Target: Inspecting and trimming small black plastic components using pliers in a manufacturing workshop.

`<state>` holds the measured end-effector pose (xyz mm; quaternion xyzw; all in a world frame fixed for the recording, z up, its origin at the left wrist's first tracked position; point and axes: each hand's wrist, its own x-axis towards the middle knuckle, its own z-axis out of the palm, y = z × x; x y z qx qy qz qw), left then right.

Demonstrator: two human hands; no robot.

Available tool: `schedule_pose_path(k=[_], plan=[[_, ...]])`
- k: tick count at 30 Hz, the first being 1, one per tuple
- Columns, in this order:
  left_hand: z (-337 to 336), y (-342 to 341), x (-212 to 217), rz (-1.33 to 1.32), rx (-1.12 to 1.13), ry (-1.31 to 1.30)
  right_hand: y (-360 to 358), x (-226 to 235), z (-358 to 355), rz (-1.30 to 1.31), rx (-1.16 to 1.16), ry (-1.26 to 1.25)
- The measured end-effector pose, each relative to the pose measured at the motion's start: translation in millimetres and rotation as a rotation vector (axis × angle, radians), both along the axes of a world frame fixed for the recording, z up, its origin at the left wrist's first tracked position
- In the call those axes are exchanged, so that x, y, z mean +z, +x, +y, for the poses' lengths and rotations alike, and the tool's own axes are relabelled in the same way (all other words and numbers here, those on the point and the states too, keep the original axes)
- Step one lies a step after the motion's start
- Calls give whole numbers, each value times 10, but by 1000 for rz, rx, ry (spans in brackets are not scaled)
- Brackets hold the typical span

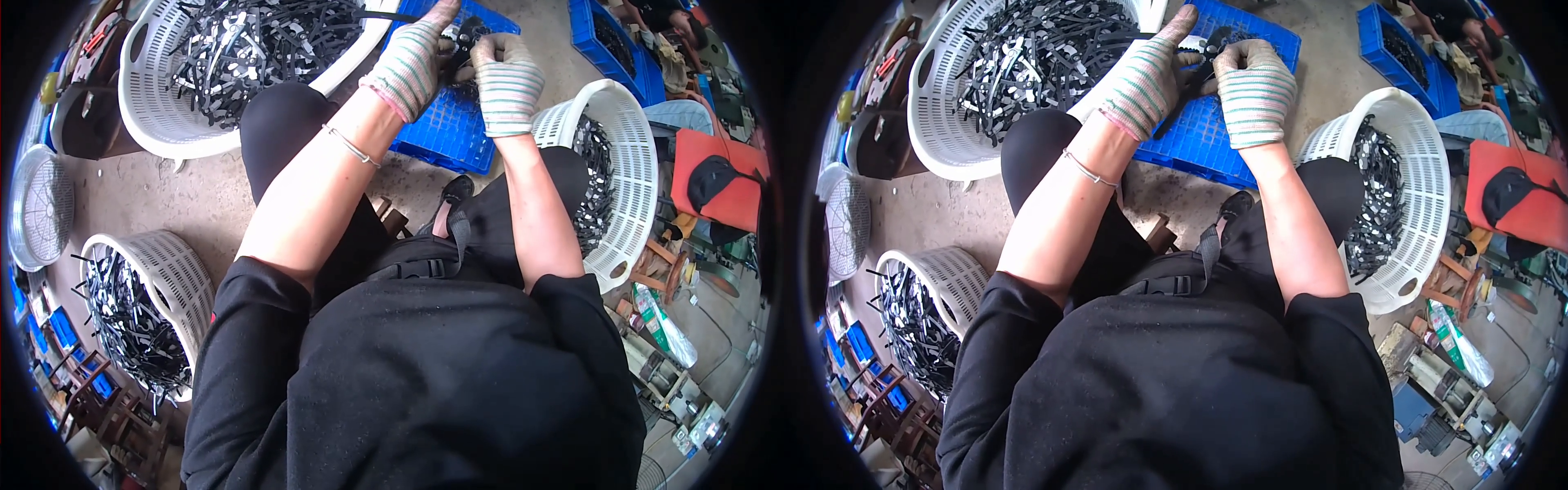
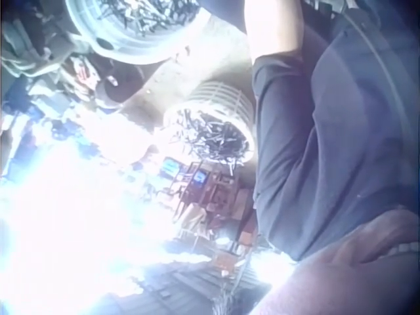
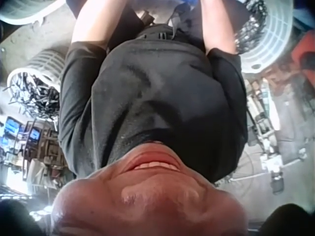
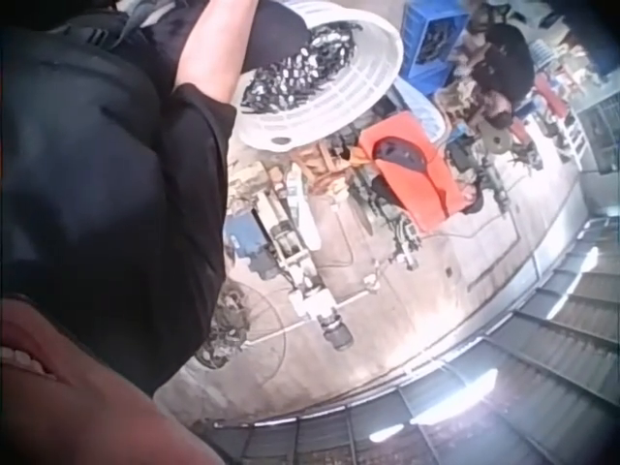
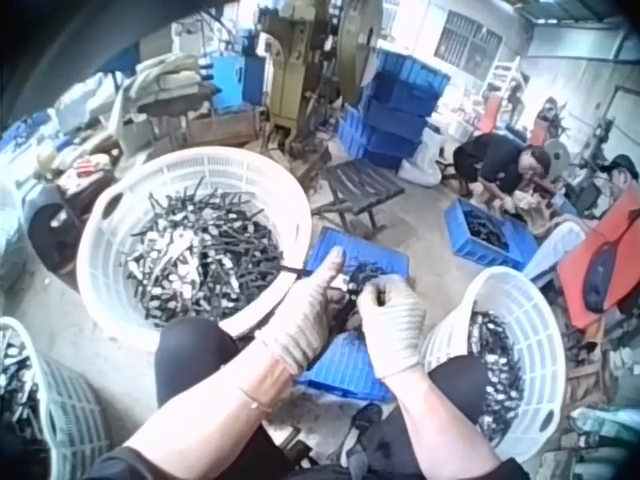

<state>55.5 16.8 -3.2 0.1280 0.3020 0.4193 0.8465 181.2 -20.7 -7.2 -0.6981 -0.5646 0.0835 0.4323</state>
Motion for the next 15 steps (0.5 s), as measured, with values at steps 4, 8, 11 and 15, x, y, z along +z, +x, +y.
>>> schedule_pose_path(k=[4,8,11,15], plan=[[-50,-33,-66,133,66,132,-54,67,-15,-270,99,103],[-62,-33,-13,156,62,73,-26,85,-6,-430,179,62],[-25,-51,-79,169,-5,39,-29,97,-17,-357,185,3],[-16,-50,-162,38,3,-12,-48,171,-14,-376,213,-75]])
